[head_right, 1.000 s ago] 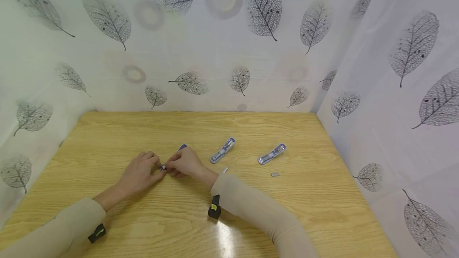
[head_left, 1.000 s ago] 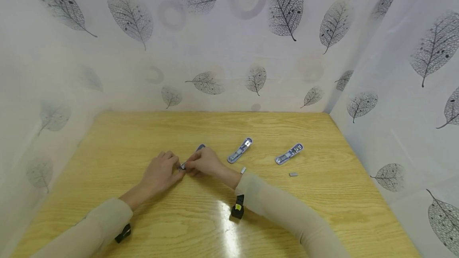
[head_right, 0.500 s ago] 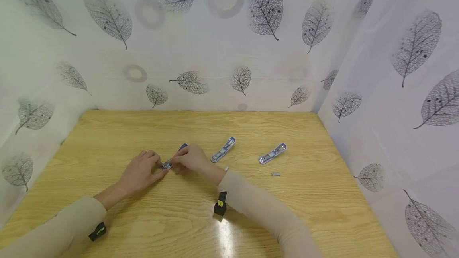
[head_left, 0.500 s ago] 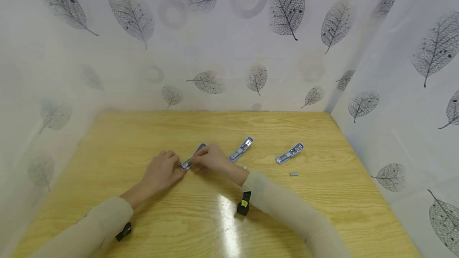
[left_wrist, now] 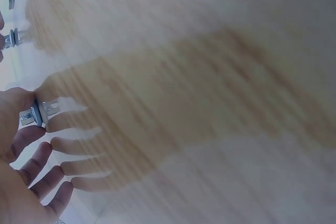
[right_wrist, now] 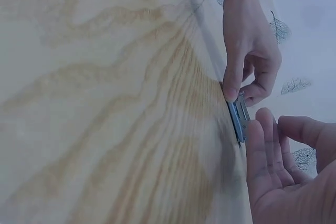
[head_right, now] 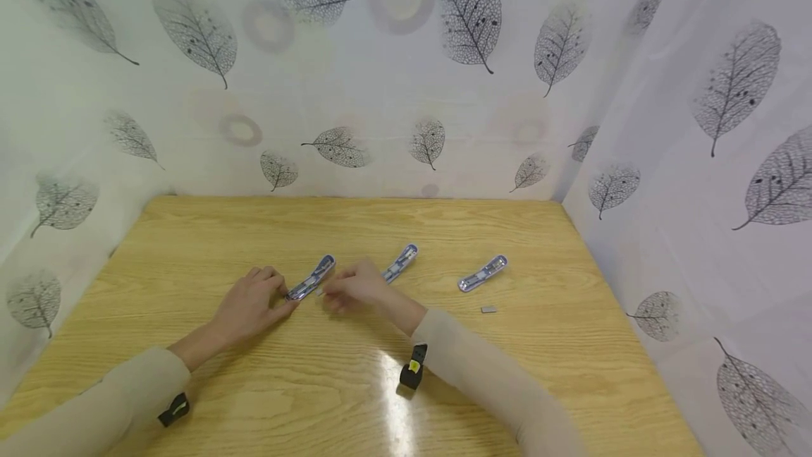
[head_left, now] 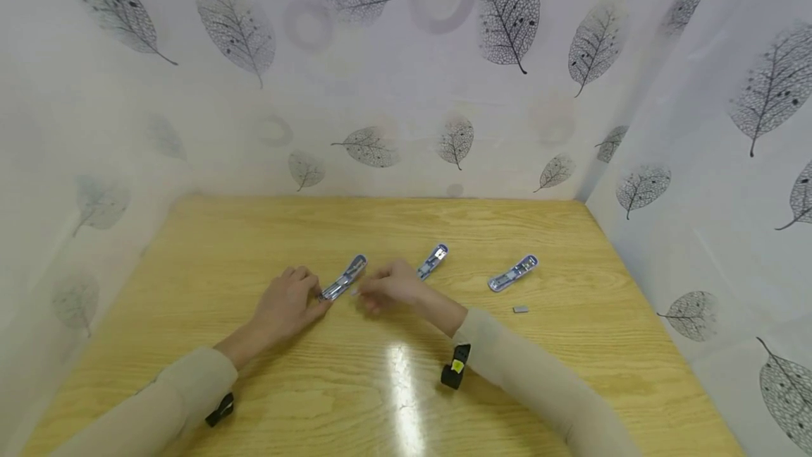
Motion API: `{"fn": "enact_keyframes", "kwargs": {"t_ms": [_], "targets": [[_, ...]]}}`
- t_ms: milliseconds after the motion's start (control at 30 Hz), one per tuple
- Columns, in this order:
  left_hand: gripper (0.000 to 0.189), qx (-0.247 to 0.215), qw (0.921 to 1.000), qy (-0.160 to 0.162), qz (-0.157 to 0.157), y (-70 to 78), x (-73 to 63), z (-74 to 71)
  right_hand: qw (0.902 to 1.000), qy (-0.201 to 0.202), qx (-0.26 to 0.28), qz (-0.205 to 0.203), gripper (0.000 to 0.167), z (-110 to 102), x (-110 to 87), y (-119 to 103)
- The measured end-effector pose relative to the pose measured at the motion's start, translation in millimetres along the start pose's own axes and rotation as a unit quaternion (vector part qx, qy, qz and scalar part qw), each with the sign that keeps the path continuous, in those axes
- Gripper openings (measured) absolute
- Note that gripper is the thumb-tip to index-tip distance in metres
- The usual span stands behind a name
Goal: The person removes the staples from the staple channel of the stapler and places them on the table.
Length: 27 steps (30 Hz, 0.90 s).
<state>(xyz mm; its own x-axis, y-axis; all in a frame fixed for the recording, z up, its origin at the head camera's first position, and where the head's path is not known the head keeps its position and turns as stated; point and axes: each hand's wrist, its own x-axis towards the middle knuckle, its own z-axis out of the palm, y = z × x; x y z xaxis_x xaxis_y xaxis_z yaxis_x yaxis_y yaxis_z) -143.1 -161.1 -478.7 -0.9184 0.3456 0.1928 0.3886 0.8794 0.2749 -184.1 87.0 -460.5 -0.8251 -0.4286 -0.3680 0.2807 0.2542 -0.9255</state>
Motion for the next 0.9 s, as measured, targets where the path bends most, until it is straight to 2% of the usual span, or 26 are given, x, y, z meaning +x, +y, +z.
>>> {"fn": "enact_keyframes", "kwargs": {"t_ms": [133, 433, 733, 900], "targets": [[0.025, 0.001, 1.0, 0.0, -0.003, -0.1, -0.7, 0.0, 0.9994, -0.017, 0.006, 0.03, 0.02, 2, -3.2, 5], [0.025, 0.001, 1.0, -0.001, -0.004, -0.5, -1.2, 0.6, 0.9972, -0.047, 0.022, 0.053, 0.016, 24, -3.4, 14], [0.026, -0.002, 1.0, -0.004, -0.005, 0.3, -0.8, 1.6, 0.9981, -0.026, -0.013, 0.054, 0.014, 35, -5.8, 12], [0.026, 0.003, 1.0, -0.003, -0.003, 0.0, -1.3, 1.5, 0.9974, -0.026, -0.013, 0.065, 0.012, 36, -5.4, 11]]}}
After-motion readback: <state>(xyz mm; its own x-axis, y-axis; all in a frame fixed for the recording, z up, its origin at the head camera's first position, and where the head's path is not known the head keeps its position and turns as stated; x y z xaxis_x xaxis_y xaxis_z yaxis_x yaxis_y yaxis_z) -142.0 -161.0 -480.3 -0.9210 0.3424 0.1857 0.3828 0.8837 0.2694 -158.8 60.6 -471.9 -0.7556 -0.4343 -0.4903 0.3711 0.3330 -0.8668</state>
